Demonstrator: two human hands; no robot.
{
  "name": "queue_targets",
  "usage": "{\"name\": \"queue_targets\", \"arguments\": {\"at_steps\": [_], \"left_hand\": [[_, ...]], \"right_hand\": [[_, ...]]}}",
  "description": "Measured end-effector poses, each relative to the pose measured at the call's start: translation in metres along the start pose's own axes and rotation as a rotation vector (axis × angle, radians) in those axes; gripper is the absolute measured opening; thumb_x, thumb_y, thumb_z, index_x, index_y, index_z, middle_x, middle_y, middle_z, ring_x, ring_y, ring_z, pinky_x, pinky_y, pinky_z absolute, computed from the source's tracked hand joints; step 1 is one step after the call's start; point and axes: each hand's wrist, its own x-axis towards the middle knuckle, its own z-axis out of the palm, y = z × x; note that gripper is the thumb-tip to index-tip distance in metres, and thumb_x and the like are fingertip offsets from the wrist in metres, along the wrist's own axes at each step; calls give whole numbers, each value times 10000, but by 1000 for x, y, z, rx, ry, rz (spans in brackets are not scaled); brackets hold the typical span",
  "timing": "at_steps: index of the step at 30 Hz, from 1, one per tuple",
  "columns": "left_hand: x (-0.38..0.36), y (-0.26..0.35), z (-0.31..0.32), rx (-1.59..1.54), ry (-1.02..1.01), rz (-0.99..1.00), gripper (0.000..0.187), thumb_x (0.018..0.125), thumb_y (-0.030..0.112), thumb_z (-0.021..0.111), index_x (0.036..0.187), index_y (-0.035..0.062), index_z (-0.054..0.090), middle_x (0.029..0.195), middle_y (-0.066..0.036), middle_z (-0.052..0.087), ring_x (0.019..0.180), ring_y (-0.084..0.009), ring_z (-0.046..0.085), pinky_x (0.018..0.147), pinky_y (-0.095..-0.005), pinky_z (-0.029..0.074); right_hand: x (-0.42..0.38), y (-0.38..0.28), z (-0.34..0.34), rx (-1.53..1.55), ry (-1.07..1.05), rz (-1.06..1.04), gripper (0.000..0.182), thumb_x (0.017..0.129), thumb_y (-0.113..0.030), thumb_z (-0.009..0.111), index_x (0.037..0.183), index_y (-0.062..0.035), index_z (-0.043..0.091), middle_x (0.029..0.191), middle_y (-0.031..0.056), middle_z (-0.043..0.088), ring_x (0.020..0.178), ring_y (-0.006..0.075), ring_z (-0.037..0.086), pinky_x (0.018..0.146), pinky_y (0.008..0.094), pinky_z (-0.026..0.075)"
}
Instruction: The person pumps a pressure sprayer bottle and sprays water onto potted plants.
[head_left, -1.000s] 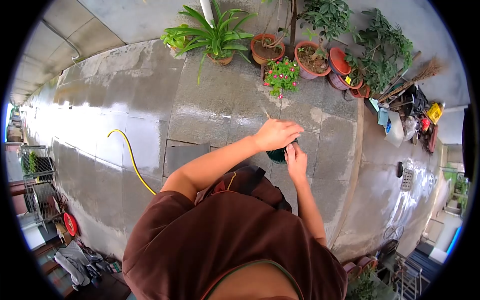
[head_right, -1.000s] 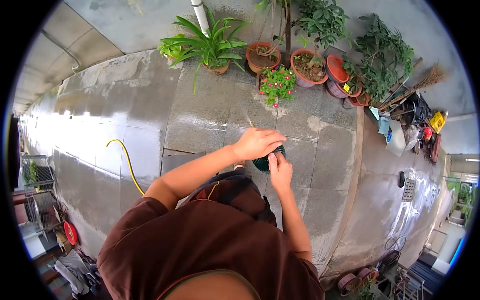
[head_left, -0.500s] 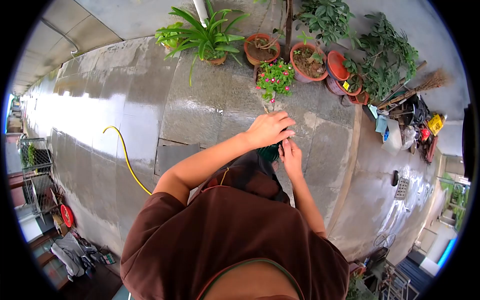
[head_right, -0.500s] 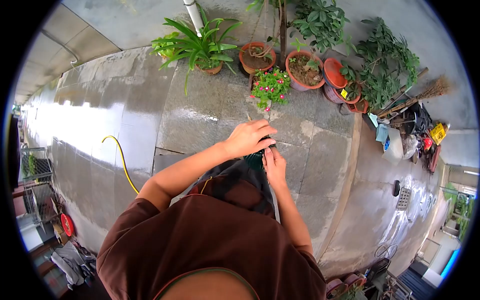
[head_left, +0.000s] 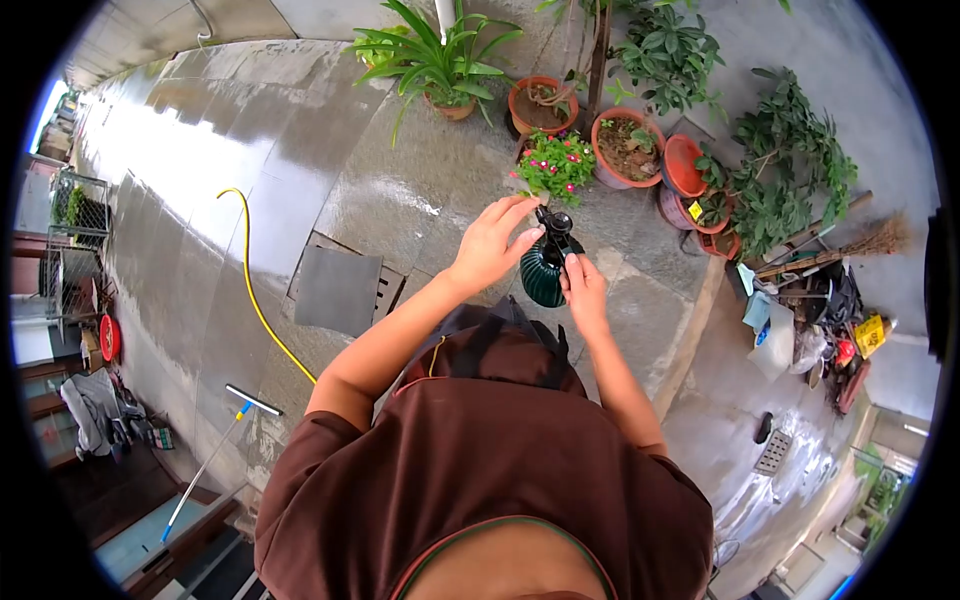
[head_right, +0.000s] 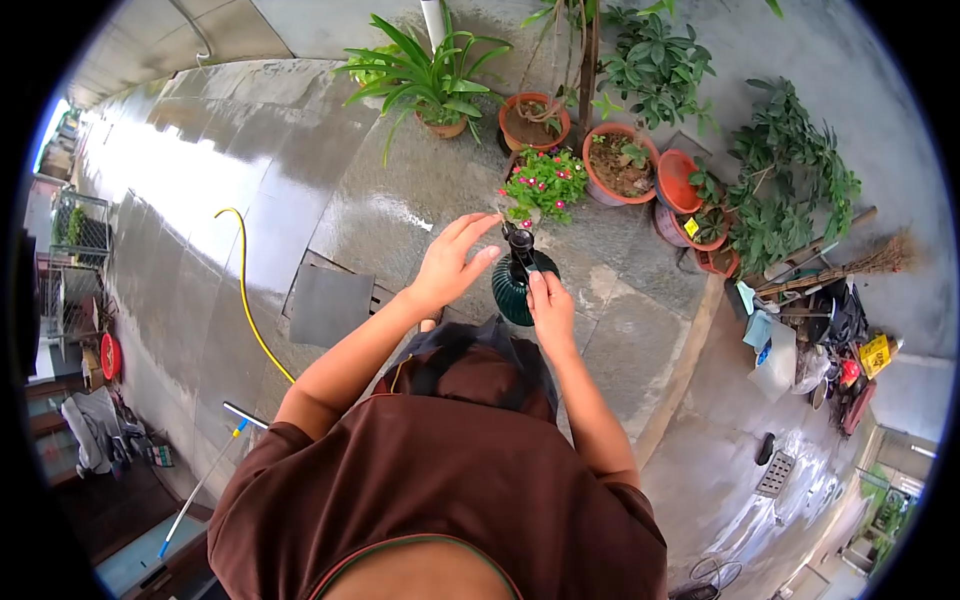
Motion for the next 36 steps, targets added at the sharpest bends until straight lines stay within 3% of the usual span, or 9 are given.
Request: {"name": "queue_targets", "arguments": {"at_steps": [6,10,15,22,26,28,31,34,36], "left_hand": [[-43,-4,5,-23,-46,-255,364,873,159,690,1223,91,622,1194,-121,620,988,-317,637,854,-392,525],[-67,-20,-4,8,-40,-337,300,853,112,697,1147,81,646,1086,-104,638,883,-260,654,774,-351,529],[-83,-47,-14,43,66,-461,75,845,84,685,901,33,684,833,-94,637,719,-216,622,682,-333,506],[-94,-72,6,-36,20,-548,92,846,103,698,899,28,698,839,-99,644,714,-209,631,683,-334,509],[-82,-71,24,-60,-96,-590,138,885,125,684,952,6,709,844,-52,666,771,-123,615,724,-280,494],[-72,-69,34,-91,-132,-634,145,885,127,686,968,13,717,836,-48,679,773,-111,613,727,-274,491],[-63,-78,53,-190,-155,-641,155,863,146,699,981,52,733,899,-109,698,786,-199,663,738,-316,520],[-56,-81,72,-233,-211,-637,165,882,129,691,1005,24,724,853,-40,696,787,-106,622,743,-268,495],[-52,-78,83,-235,-239,-561,171,881,133,692,1020,38,723,880,-55,705,799,-123,639,751,-281,506]], "right_hand": [[-12,14,-42,2,37,0,361,1039,-361,496,804,-91,545,602,-42,491,461,36,412,418,213,314],[-26,40,-69,-29,86,-16,377,1035,-379,500,798,-91,549,592,-41,490,453,37,413,413,215,312],[-52,66,-105,-199,205,95,415,1021,-344,507,721,-59,541,550,-5,511,481,86,477,465,283,360],[-92,93,-137,-191,421,193,418,1024,-352,508,742,-51,572,555,-12,500,484,78,455,462,276,346],[-104,89,-136,-105,501,186,442,1027,-365,507,716,-54,539,557,-18,479,489,70,440,461,274,342],[-107,92,-139,-220,476,186,430,1026,-373,502,730,-64,543,556,-19,490,472,69,443,442,269,340],[-107,93,-134,-258,431,165,380,1031,-355,505,769,-84,556,567,-38,490,448,44,424,402,229,319],[-107,79,-123,-259,397,219,453,1018,-393,497,724,-53,554,543,-1,513,476,92,475,481,302,368],[-105,73,-115,-178,386,214,448,1018,-392,507,730,-53,561,555,-9,514,474,79,466,464,277,360]]}}
